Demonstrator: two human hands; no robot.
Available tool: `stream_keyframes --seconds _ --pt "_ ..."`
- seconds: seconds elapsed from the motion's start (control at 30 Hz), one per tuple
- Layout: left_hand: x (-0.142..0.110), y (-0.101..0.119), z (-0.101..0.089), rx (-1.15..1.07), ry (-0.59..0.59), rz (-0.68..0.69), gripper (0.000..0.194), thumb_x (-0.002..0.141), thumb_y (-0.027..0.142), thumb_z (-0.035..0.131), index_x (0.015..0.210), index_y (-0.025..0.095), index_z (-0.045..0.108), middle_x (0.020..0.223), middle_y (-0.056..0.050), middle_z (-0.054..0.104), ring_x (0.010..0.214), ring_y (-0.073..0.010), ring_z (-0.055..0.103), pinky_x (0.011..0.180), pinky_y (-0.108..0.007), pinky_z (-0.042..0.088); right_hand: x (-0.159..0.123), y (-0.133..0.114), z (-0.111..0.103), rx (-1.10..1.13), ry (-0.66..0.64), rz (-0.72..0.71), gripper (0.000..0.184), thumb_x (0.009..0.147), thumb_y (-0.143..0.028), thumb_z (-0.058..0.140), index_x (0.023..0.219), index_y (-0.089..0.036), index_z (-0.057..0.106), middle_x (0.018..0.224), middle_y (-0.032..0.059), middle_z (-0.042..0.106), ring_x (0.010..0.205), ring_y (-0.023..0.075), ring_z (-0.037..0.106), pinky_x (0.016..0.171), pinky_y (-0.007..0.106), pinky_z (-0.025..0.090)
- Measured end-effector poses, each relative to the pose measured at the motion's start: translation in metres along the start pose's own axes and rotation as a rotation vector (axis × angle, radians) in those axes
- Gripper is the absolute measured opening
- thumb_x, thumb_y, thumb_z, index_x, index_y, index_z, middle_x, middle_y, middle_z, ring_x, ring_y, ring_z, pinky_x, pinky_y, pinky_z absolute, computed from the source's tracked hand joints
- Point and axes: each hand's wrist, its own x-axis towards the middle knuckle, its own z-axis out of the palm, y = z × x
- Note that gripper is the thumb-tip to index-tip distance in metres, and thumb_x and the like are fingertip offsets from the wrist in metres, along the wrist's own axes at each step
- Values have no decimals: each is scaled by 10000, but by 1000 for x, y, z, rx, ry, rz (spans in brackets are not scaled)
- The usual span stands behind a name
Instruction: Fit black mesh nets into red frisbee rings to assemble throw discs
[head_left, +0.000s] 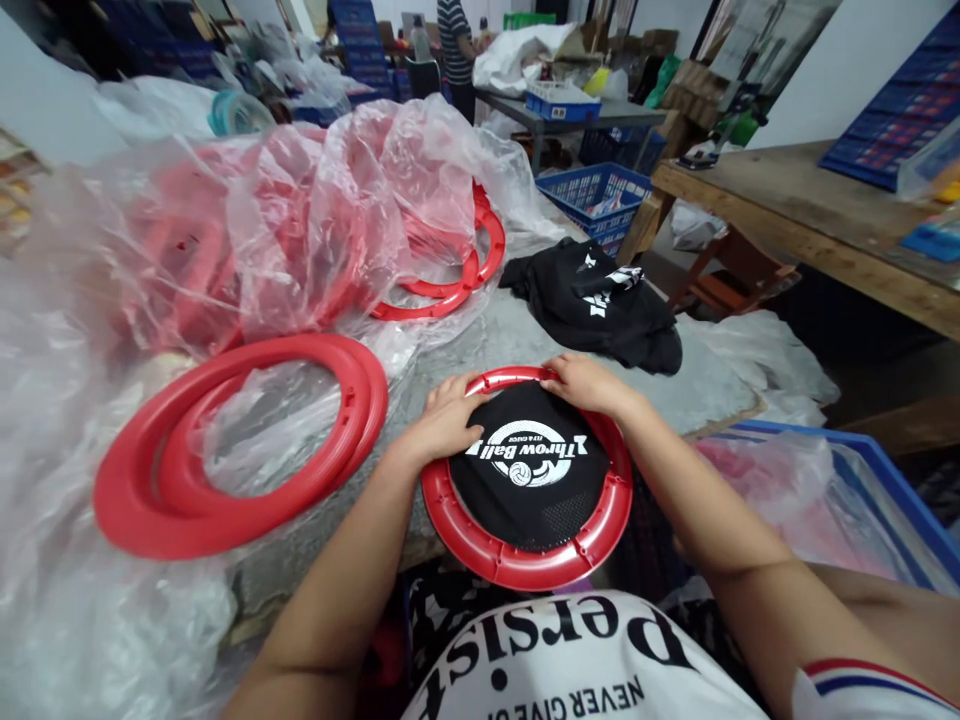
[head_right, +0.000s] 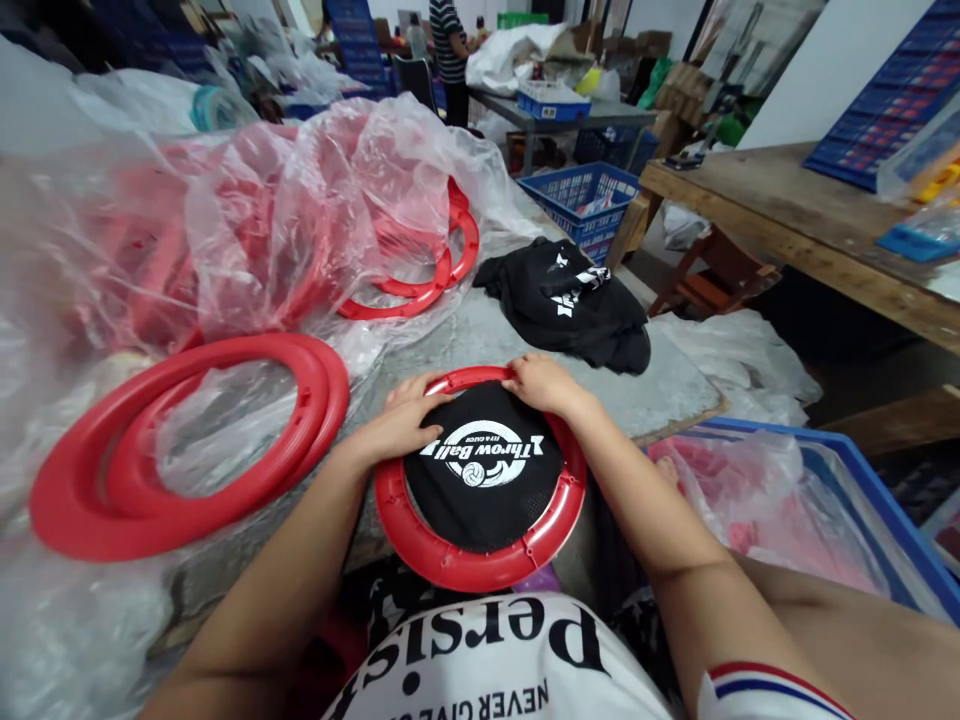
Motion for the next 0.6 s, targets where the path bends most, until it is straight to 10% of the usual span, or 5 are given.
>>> stream_keyframes --seconds 0.33,0.6 --pt "-3 18 -2 -56 52 -134 377 906 407 618 1193 173 690 1585 -160 385 1481 -350 346 1221 -541 289 5 -19 48 161 329 -11 258 972 -265 526 1144 -172 694 1098 124 708 1065 296 622 931 415 485" --pt "-13 26 -23 -32 20 -98 513 917 453 612 1380 232 611 1685 -140 198 1532 -392 208 1210 -623 247 3 -21 31 192 446 -148 264 983 -303 496 1101 -178 696 1083 120 706 1017 291 611 909 440 512"
